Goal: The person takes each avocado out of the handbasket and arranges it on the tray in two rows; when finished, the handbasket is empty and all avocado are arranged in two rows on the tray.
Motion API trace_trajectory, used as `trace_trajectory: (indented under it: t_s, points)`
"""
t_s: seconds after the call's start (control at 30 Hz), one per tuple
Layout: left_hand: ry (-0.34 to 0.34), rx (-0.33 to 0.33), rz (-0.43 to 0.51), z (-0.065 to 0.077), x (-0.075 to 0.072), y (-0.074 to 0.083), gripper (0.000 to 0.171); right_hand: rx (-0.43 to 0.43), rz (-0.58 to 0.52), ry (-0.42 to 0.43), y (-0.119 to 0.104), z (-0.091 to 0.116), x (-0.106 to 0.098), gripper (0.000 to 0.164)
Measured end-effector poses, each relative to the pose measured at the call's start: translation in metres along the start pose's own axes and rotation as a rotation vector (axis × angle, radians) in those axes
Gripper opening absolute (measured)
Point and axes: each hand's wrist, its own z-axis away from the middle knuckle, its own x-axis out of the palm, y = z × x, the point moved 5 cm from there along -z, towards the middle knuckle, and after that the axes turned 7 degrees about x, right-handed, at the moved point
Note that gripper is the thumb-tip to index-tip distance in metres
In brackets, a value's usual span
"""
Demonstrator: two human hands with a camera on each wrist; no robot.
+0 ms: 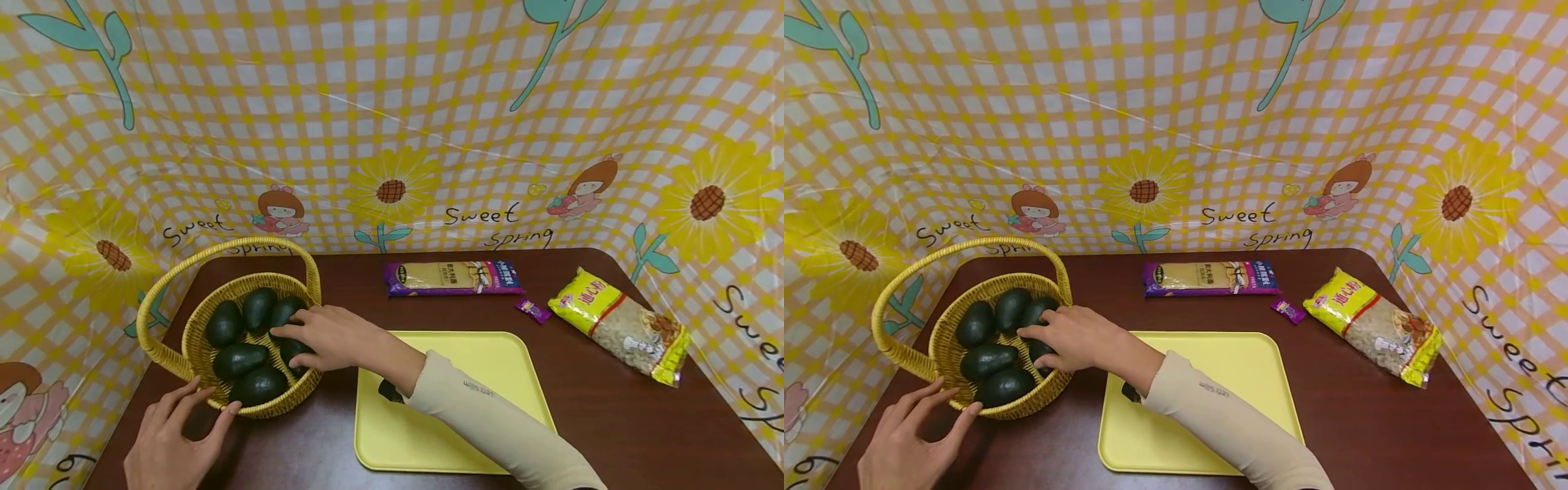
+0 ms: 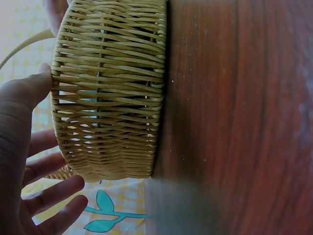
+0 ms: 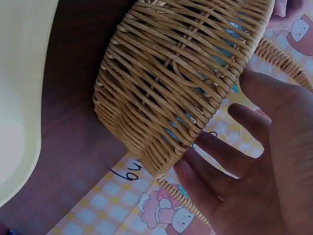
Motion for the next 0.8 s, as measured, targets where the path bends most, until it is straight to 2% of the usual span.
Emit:
trace_trajectory:
  t_s: [0.33, 0.57, 0.8]
  points:
    - [-0.003, -0.035, 0.012, 0.001, 0.001, -0.001, 0.045, 0.044, -0.011, -0.084, -0.002, -0.015, 0.007, 0.070]
    - [0.007, -0.035, 0.016, 0.001, 0.000, -0.002, 0.045, 0.092, -0.029, -0.143, -0.004, -0.023, 0.007, 0.076]
    - [0.011, -0.029, 0.015, 0.000, 0.000, -0.001, 0.044, 0.130, -0.038, -0.197, -0.004, -0.030, 0.012, 0.073]
